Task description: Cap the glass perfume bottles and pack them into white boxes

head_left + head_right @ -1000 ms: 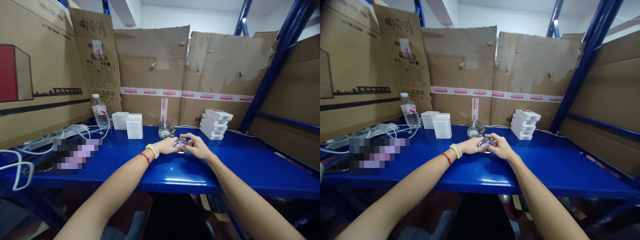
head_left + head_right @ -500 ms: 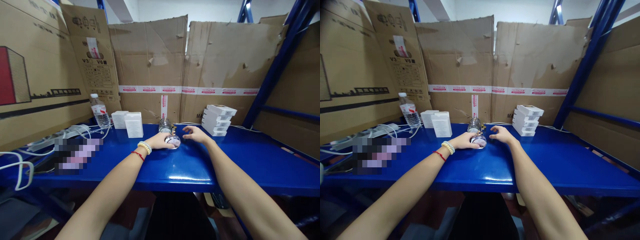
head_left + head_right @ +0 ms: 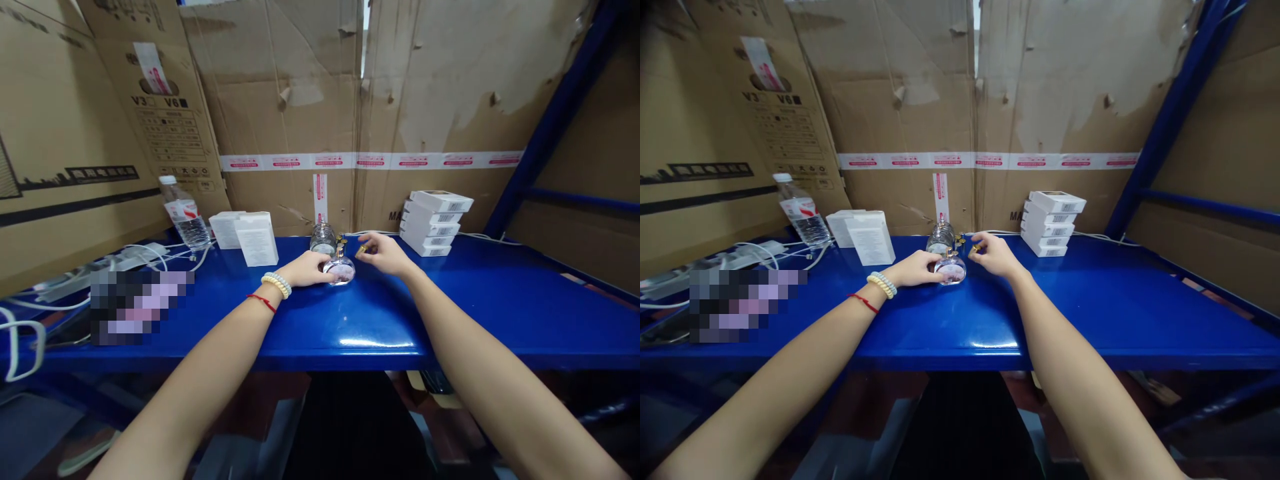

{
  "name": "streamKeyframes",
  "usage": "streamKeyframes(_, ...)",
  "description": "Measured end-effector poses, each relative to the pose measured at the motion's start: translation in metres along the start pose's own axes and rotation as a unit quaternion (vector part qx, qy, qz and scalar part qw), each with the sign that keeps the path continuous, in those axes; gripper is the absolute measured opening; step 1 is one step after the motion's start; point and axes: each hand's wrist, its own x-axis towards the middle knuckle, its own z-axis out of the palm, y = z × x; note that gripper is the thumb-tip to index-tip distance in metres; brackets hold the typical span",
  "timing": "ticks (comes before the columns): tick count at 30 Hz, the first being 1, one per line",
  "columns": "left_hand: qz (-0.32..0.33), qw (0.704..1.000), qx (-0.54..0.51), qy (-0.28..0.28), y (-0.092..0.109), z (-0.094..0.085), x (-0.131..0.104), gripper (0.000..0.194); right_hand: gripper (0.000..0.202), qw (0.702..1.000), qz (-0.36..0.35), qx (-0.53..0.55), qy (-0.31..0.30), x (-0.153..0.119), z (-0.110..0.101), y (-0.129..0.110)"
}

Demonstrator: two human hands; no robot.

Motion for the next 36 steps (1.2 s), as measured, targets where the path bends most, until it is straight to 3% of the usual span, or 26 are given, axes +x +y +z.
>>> streamKeyframes(3,0.01,1.0,-0.011,0.006,0.004,0.003,0.001,0.038,0.042,0.986,-0.036,0.163,0.018,-0.001,-0.001,-0.017)
streamKeyframes(6,0.017,1.0,-0.015,0.0,0.007,0.006,0.002,0.04,0.038,0.973,-0.062,0.22,0.023,-0.002,-0.001,-0.031)
streamKeyframes(12,0.035,0.999,-0.007,0.006,0.007,0.008,0.004,0.037,0.025,0.986,-0.118,0.109,-0.037,-0.007,0.004,-0.034)
streamKeyframes(17,0.042,0.999,0.015,0.004,0.005,0.009,0.005,0.037,0.039,0.989,-0.11,0.054,-0.088,-0.009,0.01,-0.03)
streamKeyframes(26,0.031,0.999,0.02,0.011,0.007,0.003,0.001,0.04,0.049,0.99,-0.094,0.039,-0.102,-0.011,0.01,-0.026)
streamKeyframes(28,0.028,0.995,0.017,0.089,0.005,-0.003,0.0,0.036,0.054,0.991,-0.087,0.033,-0.094,-0.012,0.01,-0.027)
streamKeyframes(30,0.014,0.968,0.012,0.249,-0.001,-0.013,-0.002,0.027,0.06,0.992,-0.074,0.04,-0.091,-0.012,0.009,-0.027)
streamKeyframes(32,-0.024,0.895,0.021,0.446,-0.01,-0.025,-0.004,0.02,0.065,0.993,-0.055,0.047,-0.093,-0.011,0.006,-0.027)
streamKeyframes(34,-0.09,0.782,0.057,0.614,-0.023,-0.038,-0.009,0.03,0.065,0.995,-0.029,0.038,-0.084,-0.008,0.003,-0.024)
streamKeyframes(36,-0.158,0.708,0.075,0.685,-0.036,-0.046,-0.013,0.046,0.063,0.998,0.014,0.009,-0.054,-0.006,-0.002,-0.019)
